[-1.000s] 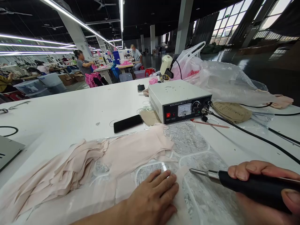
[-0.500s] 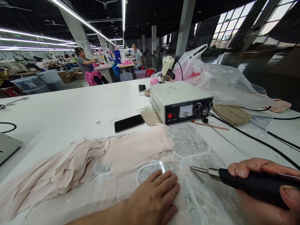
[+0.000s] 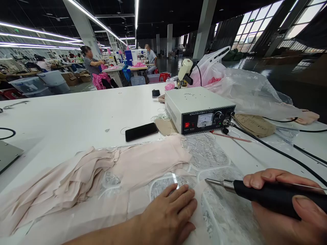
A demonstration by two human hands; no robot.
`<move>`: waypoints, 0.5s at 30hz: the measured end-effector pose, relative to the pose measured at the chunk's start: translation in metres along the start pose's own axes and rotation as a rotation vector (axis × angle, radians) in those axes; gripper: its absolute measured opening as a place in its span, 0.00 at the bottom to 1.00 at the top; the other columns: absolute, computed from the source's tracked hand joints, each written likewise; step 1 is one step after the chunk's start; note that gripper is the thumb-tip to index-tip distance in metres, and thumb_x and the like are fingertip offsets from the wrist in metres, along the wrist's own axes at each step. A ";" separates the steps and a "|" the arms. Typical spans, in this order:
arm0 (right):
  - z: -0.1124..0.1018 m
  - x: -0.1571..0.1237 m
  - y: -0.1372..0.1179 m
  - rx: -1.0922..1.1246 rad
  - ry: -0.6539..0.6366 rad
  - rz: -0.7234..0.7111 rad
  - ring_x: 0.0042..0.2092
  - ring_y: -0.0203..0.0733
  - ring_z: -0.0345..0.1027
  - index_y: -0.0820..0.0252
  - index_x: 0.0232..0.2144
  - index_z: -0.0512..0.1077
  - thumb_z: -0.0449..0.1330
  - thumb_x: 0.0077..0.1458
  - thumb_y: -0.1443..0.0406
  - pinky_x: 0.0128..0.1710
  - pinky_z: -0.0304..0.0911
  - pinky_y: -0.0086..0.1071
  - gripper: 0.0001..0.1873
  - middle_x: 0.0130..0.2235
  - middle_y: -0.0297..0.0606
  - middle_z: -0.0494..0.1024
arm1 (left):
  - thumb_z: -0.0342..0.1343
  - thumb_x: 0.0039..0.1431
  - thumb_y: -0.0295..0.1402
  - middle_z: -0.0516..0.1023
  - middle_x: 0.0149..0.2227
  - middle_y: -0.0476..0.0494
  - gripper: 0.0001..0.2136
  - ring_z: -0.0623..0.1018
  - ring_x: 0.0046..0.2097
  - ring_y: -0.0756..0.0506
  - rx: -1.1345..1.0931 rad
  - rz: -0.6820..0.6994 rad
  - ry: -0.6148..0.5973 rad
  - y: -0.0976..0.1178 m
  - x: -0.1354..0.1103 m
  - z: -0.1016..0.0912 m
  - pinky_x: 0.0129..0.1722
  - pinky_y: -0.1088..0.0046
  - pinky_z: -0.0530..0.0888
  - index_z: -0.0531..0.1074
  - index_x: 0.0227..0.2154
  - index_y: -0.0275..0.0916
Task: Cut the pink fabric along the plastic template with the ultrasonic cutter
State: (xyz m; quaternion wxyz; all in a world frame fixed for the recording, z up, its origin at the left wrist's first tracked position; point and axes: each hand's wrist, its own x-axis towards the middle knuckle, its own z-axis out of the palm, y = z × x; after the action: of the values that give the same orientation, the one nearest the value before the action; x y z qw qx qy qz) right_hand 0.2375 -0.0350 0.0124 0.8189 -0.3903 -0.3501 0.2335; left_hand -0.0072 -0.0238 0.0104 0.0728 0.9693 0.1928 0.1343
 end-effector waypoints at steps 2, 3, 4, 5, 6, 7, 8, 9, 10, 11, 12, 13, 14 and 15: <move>0.003 -0.001 -0.002 -0.037 -0.012 -0.017 0.26 0.42 0.60 0.56 0.30 0.68 0.52 0.40 0.63 0.25 0.65 0.41 0.11 0.27 0.33 0.66 | 0.45 0.70 0.36 0.68 0.60 0.34 0.18 0.68 0.61 0.37 -0.007 -0.002 0.005 0.000 -0.001 -0.001 0.60 0.56 0.67 0.66 0.56 0.28; 0.005 -0.001 -0.003 -0.057 -0.017 -0.018 0.26 0.43 0.60 0.55 0.29 0.68 0.51 0.39 0.63 0.26 0.65 0.41 0.11 0.27 0.33 0.66 | 0.45 0.70 0.36 0.68 0.60 0.34 0.18 0.68 0.61 0.37 -0.012 -0.006 0.010 0.000 -0.001 -0.001 0.60 0.56 0.66 0.66 0.56 0.28; 0.006 -0.002 -0.004 -0.081 -0.019 -0.014 0.27 0.44 0.60 0.55 0.28 0.67 0.51 0.38 0.63 0.26 0.65 0.42 0.11 0.27 0.33 0.67 | 0.45 0.70 0.36 0.68 0.60 0.34 0.18 0.68 0.61 0.37 -0.017 -0.009 0.011 0.001 -0.001 -0.001 0.60 0.56 0.66 0.66 0.56 0.28; 0.007 -0.002 -0.005 -0.100 -0.017 -0.009 0.27 0.44 0.60 0.54 0.27 0.67 0.50 0.38 0.63 0.26 0.64 0.42 0.10 0.26 0.34 0.67 | 0.45 0.70 0.36 0.68 0.60 0.34 0.19 0.68 0.61 0.37 -0.021 -0.012 0.010 0.001 0.000 -0.001 0.60 0.56 0.66 0.66 0.56 0.28; 0.008 -0.002 -0.005 -0.108 -0.013 -0.003 0.27 0.45 0.60 0.54 0.27 0.67 0.50 0.38 0.63 0.26 0.64 0.42 0.10 0.26 0.34 0.66 | 0.45 0.70 0.36 0.68 0.60 0.34 0.19 0.68 0.61 0.37 -0.022 -0.014 0.009 0.001 0.000 -0.002 0.60 0.56 0.66 0.66 0.56 0.28; 0.007 -0.002 -0.005 -0.106 -0.013 0.002 0.27 0.45 0.60 0.54 0.27 0.67 0.50 0.39 0.63 0.25 0.63 0.42 0.10 0.26 0.34 0.66 | 0.45 0.70 0.36 0.68 0.60 0.34 0.19 0.68 0.61 0.37 -0.024 -0.017 0.005 0.001 0.000 -0.001 0.61 0.56 0.66 0.65 0.56 0.28; 0.005 -0.001 -0.004 -0.098 -0.016 -0.001 0.26 0.45 0.60 0.54 0.28 0.67 0.49 0.40 0.63 0.25 0.63 0.42 0.10 0.27 0.34 0.65 | 0.45 0.70 0.36 0.68 0.60 0.34 0.19 0.68 0.61 0.37 -0.026 -0.020 -0.003 0.001 0.000 -0.001 0.61 0.56 0.65 0.65 0.56 0.28; 0.003 -0.001 -0.003 -0.084 -0.022 -0.008 0.26 0.44 0.59 0.54 0.28 0.68 0.49 0.41 0.62 0.25 0.62 0.42 0.10 0.28 0.34 0.65 | 0.45 0.70 0.36 0.68 0.60 0.35 0.19 0.67 0.62 0.37 -0.029 -0.024 -0.003 0.001 0.000 0.000 0.61 0.57 0.65 0.65 0.56 0.28; 0.000 -0.002 -0.002 -0.075 -0.034 -0.008 0.26 0.43 0.58 0.53 0.29 0.68 0.49 0.42 0.62 0.25 0.62 0.42 0.10 0.28 0.34 0.65 | 0.45 0.70 0.36 0.68 0.60 0.35 0.19 0.67 0.61 0.38 -0.033 -0.028 0.010 0.001 -0.001 0.001 0.62 0.57 0.64 0.65 0.56 0.29; -0.003 -0.002 -0.001 -0.070 -0.047 -0.005 0.26 0.43 0.58 0.53 0.30 0.68 0.50 0.43 0.61 0.25 0.62 0.41 0.11 0.29 0.34 0.64 | 0.46 0.70 0.37 0.68 0.60 0.36 0.18 0.68 0.61 0.38 -0.037 -0.031 0.026 0.001 -0.001 0.003 0.62 0.58 0.64 0.66 0.56 0.30; -0.006 -0.003 0.000 -0.064 -0.058 0.002 0.27 0.43 0.57 0.53 0.31 0.68 0.50 0.44 0.59 0.25 0.62 0.41 0.11 0.30 0.34 0.64 | 0.47 0.69 0.37 0.69 0.60 0.36 0.18 0.68 0.61 0.39 -0.039 -0.034 0.043 0.001 -0.002 0.005 0.62 0.58 0.64 0.66 0.55 0.30; -0.007 -0.004 0.000 -0.053 -0.067 0.012 0.27 0.43 0.57 0.53 0.31 0.68 0.50 0.45 0.58 0.24 0.62 0.41 0.11 0.30 0.34 0.63 | 0.47 0.69 0.37 0.69 0.59 0.36 0.18 0.68 0.61 0.39 -0.038 -0.034 0.059 0.001 -0.002 0.006 0.62 0.58 0.64 0.66 0.55 0.30; -0.007 -0.005 0.000 -0.037 -0.076 0.025 0.27 0.43 0.57 0.53 0.31 0.68 0.51 0.45 0.57 0.24 0.62 0.41 0.11 0.30 0.34 0.62 | 0.47 0.69 0.37 0.69 0.59 0.36 0.18 0.68 0.61 0.39 -0.035 -0.033 0.070 0.001 -0.003 0.008 0.62 0.59 0.64 0.66 0.55 0.30; -0.005 -0.007 -0.001 -0.023 -0.084 0.042 0.28 0.43 0.56 0.53 0.31 0.68 0.51 0.45 0.56 0.24 0.62 0.41 0.11 0.30 0.34 0.62 | 0.47 0.69 0.37 0.69 0.59 0.36 0.18 0.68 0.61 0.39 -0.031 -0.030 0.077 0.001 -0.003 0.009 0.61 0.59 0.63 0.66 0.54 0.30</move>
State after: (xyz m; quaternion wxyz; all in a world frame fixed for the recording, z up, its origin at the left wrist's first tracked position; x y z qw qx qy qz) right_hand 0.2373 -0.0426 0.0083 0.7940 -0.3966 -0.3785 0.2627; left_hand -0.0071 -0.0268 0.0011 0.0823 0.9592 0.2078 0.1732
